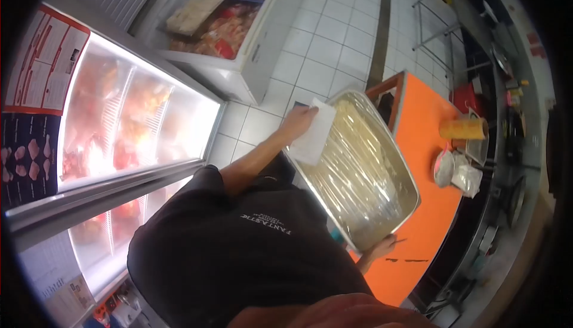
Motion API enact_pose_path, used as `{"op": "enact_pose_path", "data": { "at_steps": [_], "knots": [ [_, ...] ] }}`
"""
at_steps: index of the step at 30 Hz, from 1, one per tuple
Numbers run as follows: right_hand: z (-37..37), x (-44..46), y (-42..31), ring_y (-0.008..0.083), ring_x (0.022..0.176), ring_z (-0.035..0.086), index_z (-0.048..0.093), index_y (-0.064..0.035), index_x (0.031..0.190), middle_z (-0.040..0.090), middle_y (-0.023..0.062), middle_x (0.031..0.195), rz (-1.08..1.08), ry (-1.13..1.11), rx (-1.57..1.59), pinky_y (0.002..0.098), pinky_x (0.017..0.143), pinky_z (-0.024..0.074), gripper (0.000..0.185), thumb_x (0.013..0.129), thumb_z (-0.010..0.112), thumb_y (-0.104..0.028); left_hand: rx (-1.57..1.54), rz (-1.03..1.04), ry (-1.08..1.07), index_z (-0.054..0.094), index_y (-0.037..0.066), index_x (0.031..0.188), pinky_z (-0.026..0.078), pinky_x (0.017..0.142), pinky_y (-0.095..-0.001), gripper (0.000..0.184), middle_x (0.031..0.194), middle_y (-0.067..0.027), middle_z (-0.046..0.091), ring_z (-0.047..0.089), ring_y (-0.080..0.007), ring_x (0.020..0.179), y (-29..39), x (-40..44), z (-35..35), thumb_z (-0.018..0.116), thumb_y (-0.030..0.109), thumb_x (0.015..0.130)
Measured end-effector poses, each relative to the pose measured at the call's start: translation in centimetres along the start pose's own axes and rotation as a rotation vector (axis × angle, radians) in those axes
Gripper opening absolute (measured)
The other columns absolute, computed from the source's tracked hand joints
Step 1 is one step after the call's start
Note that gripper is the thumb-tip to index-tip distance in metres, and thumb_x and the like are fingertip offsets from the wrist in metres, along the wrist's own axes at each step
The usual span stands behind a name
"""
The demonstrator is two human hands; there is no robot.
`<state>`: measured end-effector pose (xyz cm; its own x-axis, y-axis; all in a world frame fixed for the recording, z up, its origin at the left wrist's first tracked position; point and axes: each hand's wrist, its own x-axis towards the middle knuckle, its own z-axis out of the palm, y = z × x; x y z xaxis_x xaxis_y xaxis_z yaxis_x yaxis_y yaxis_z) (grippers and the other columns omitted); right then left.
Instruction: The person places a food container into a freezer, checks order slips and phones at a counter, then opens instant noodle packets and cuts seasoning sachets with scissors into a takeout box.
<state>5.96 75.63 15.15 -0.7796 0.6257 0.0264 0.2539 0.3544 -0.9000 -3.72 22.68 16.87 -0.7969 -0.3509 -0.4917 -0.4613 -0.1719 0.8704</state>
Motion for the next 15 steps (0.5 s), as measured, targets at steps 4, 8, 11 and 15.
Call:
{"op": "enact_pose_path", "data": {
  "at_steps": [4, 8, 11, 15],
  "knots": [
    [12.6, 4.8, -6.2, 0.0167, 0.067, 0.048, 0.053, -0.0017, 0.079, 0.051, 0.0032, 0.072, 0.001, -0.221, 0.02, 0.0346, 0.061, 0.0406, 0.04, 0.109, 0.044, -0.028, -0.136, 0.027, 0.091, 0.072, -0.006, 0.115, 0.056, 0.076, -0.0343, 0.049, 0.097, -0.0114, 0.076, 0.072, -0.0191, 0.084, 2.9, 4.9, -6.3, 0.058, 0.04, 0.106],
    [25.4, 9.0, -12.7, 0.0146, 0.065, 0.046, 0.051, -0.0041, 0.078, 0.048, 0.0006, 0.071, -0.024, -0.322, 0.031, 0.0337, 0.059, 0.0386, 0.039, 0.11, 0.043, -0.026, -0.29, -0.046, 0.263, 0.071, -0.005, 0.12, 0.056, 0.074, -0.0335, 0.048, 0.096, -0.0105, 0.075, 0.071, -0.0183, 0.082, 4.4, 10.3, -11.3, 0.058, 0.04, 0.107],
    [35.3, 13.7, -15.8, 0.0135, 0.067, 0.048, 0.053, -0.0047, 0.079, 0.05, 0.0006, 0.072, -0.015, -0.462, 0.048, 0.0323, 0.062, 0.0405, 0.04, 0.11, 0.045, -0.027, -0.392, -0.014, 0.369, 0.07, -0.004, 0.121, 0.056, 0.071, -0.0323, 0.047, 0.097, -0.0097, 0.074, 0.071, -0.0183, 0.079, 5.3, 14.2, -14.9, 0.058, 0.039, 0.107],
    [51.7, 19.6, -20.4, 0.0125, 0.068, 0.046, 0.055, -0.0042, 0.079, 0.05, -0.0013, 0.071, -0.275, -0.667, 0.065, 0.0323, 0.063, 0.0387, 0.041, 0.111, 0.048, -0.029, -0.44, -0.068, 0.539, 0.069, -0.005, 0.124, 0.056, 0.076, -0.0335, 0.048, 0.102, -0.0096, 0.074, 0.071, -0.0184, 0.083, 8.5, 16.5, -17.8, 0.056, 0.038, 0.108]
  ]
}}
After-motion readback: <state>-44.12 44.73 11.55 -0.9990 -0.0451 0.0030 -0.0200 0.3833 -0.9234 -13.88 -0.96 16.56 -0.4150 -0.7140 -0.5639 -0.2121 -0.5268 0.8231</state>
